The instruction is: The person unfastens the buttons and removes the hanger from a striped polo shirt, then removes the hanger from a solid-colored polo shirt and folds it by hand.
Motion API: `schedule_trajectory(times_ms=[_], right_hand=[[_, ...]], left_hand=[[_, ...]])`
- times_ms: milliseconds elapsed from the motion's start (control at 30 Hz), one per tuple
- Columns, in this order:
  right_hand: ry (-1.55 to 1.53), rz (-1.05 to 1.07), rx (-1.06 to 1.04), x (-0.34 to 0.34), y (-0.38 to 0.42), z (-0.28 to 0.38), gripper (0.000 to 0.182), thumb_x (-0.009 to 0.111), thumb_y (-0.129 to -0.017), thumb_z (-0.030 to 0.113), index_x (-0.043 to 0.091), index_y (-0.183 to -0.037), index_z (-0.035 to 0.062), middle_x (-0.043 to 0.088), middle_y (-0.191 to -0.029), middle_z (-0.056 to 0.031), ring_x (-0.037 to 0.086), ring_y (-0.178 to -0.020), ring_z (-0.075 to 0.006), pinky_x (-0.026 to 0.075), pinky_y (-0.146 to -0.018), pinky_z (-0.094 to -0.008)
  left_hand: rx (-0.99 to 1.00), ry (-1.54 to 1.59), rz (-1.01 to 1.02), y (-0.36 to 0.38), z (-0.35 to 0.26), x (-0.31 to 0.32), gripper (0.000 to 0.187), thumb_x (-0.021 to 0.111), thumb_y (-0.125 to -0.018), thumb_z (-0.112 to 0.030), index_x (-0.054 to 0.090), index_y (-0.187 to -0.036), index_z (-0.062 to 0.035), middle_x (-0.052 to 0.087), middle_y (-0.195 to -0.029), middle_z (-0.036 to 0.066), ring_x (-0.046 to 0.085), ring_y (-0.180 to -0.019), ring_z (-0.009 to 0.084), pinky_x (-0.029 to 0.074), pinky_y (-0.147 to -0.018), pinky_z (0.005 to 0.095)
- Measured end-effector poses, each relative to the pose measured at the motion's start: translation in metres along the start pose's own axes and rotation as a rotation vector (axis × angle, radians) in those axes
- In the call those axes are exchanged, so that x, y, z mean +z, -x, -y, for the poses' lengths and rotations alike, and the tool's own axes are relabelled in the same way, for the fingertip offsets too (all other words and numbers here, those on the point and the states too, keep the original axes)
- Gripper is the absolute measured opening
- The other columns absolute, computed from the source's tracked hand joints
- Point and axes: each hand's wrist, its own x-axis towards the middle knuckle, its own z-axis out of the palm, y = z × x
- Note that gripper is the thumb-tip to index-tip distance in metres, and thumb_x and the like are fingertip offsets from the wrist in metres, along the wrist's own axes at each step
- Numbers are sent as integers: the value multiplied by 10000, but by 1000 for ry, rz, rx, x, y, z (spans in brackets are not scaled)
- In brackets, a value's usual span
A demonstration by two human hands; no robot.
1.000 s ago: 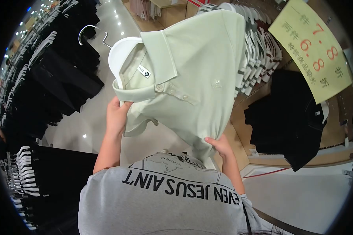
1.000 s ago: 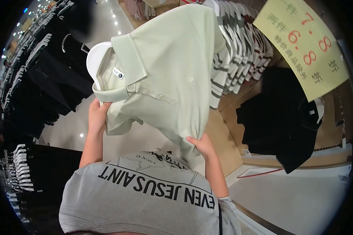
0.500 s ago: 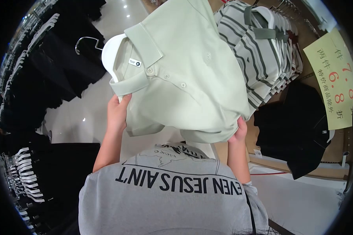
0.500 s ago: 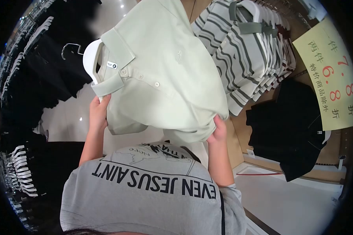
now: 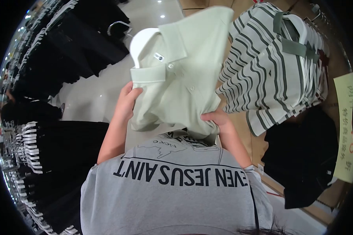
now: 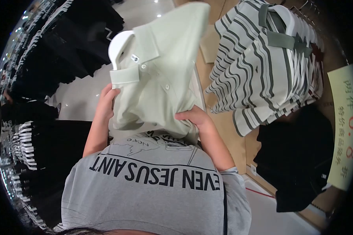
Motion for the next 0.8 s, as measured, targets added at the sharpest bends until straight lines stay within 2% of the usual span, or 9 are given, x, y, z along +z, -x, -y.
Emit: schedule_trajectory(times_ms=[67, 100, 233, 333, 367, 467, 567, 667, 800], right_hand=[[134, 73, -114, 1, -1, 21, 610, 687, -635, 41, 427, -1185, -1, 517, -1139, -87, 501, -1032, -209, 384, -899, -305], [66, 78, -121, -1, 1, 32, 593, 678, -657, 56, 419, -1189, 7, 535, -1107, -84, 505, -1022, -200, 376, -907, -300], [-221, -112, -176, -16, -2, 62, 587, 619, -715, 102, 351, -1224, -13, 499, -1144, -161, 516, -1024, -270, 420, -885, -374], [-283, -158, -151, -32, -11, 73, 587, 625, -708, 119, 357, -1212, -21, 504, -1124, -172, 530, -998, -278, 437, -866, -381], [-276, -137, -184, -32, -16, 75, 562, 615, -692, 94, 376, -1187, -24, 530, -1070, -174, 554, -950, -285, 465, -830, -385], [-321, -31, -78, -38, -26, 81, 546, 598, -673, 63, 389, -1170, -23, 543, -1037, -172, 570, -910, -290, 488, -790, -381], [-346, 18, -66, -32, -35, 88, 511, 591, -660, 49, 423, -1137, -25, 561, -1000, -165, 583, -880, -282, 504, -755, -378], [-285, 41, -149, -18, -43, 101, 466, 580, -668, 34, 450, -1112, -28, 576, -975, -157, 589, -867, -272, 505, -753, -374], [-260, 94, -99, 3, -58, 122, 430, 559, -687, 12, 464, -1105, -26, 584, -967, -152, 595, -851, -263, 508, -744, -358]], left_hand=[[-6, -54, -12, -8, 0, 9, 343, 525, -775, -109, 472, -1059, 77, 570, -958, 105, 550, -831, 141, 424, -765, 261], [-12, -77, -13, -12, 2, 15, 359, 538, -774, -120, 466, -1063, 80, 569, -957, 108, 551, -830, 141, 426, -763, 260], [-85, -256, -64, -27, 18, 44, 438, 630, -754, -184, 469, -1060, 85, 578, -927, 122, 564, -815, 159, 447, -728, 261], [-202, -405, -96, -30, 28, 62, 449, 647, -750, -209, 483, -1047, 86, 591, -904, 138, 581, -794, 166, 461, -708, 276], [-205, -385, -99, -29, 34, 64, 454, 651, -748, -217, 486, -1044, 86, 594, -902, 144, 585, -792, 169, 465, -703, 281], [-236, -329, -128, -21, 46, 68, 471, 655, -748, -243, 491, -1044, 86, 598, -907, 156, 593, -793, 179, 475, -697, 291], [-268, -276, -150, -18, 44, 70, 492, 642, -759, -270, 484, -1059, 86, 594, -929, 163, 593, -811, 187, 477, -709, 295], [-229, -238, -136, -21, 50, 62, 506, 620, -775, -287, 473, -1082, 87, 587, -949, 170, 591, -823, 188, 477, -717, 296], [-214, -201, -120, -36, 47, 49, 518, 607, -785, -295, 460, -1106, 85, 578, -980, 172, 586, -838, 180, 474, -727, 295]])
